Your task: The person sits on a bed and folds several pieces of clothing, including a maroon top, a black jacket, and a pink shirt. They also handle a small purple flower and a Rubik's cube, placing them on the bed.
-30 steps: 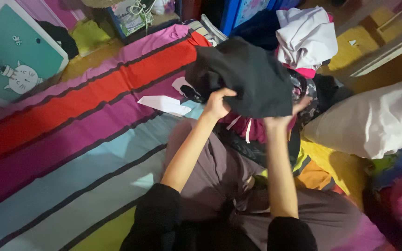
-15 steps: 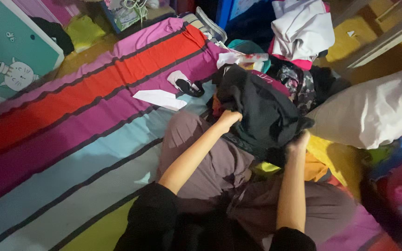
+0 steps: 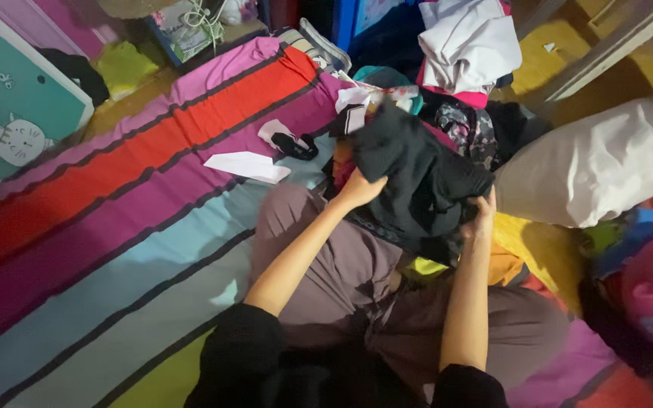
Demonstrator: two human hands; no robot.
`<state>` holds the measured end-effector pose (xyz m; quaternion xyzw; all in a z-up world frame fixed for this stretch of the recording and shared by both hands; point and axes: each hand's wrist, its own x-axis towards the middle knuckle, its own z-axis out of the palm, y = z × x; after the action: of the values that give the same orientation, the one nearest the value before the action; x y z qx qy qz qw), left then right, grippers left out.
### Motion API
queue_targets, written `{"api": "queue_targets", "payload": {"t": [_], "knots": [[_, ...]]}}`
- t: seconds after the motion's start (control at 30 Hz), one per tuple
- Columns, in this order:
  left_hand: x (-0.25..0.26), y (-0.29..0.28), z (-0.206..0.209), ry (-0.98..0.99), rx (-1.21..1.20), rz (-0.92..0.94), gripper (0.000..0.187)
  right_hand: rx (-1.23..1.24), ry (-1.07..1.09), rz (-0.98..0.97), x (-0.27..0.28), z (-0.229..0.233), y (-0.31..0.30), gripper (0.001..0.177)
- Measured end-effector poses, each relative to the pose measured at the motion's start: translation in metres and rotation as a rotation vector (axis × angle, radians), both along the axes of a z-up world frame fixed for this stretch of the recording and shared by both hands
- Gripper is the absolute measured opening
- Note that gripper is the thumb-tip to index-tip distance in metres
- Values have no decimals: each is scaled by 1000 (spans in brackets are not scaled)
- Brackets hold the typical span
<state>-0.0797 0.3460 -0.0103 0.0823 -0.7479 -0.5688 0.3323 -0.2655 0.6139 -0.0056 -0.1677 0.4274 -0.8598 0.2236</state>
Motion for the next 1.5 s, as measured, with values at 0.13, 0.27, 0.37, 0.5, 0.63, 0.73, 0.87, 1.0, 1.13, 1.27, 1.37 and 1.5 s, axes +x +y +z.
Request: {"api": "queue_targets", "payload": {"t": [0.13,0.27,0.37,0.5,0.63,0.73,0.87,1.0,1.13,1.27,1.37,1.5], "knots": [[-2,23,29,-64,-235,-43,60,535,390,-395,11,21,-14,59],[-12,37,49,-48,71,-94,59,590,683,-647,59,62,-31,61],[-15,24,53,-234,434,90,84,602,936,-493,98,84,-62,68],[-6,-25,53,-73,521,520,92,1118,1229,-243,130,80,-125,82],[-13,-123,56,232,470,576,71,1221,1466,-297,139,54,-142,76],[-39,-163,39,-63,-8,564,46,1231,1461,-305,136,41,-142,75],[-65,-162,-12,-493,-208,483,51,1199,1467,-322,136,35,-141,74],[-82,-166,-34,-490,35,452,71,1231,1485,-323,136,35,-142,73],[-65,-171,-28,-350,104,511,44,1190,1473,-323,140,35,-138,73],[-34,-185,-2,-141,-87,710,33,1195,1458,-290,138,33,-135,73],[19,-230,16,-10,-71,762,30,1175,1453,-276,141,32,-133,74],[92,-255,4,183,510,662,31,1186,1458,-289,142,37,-134,73]]}}
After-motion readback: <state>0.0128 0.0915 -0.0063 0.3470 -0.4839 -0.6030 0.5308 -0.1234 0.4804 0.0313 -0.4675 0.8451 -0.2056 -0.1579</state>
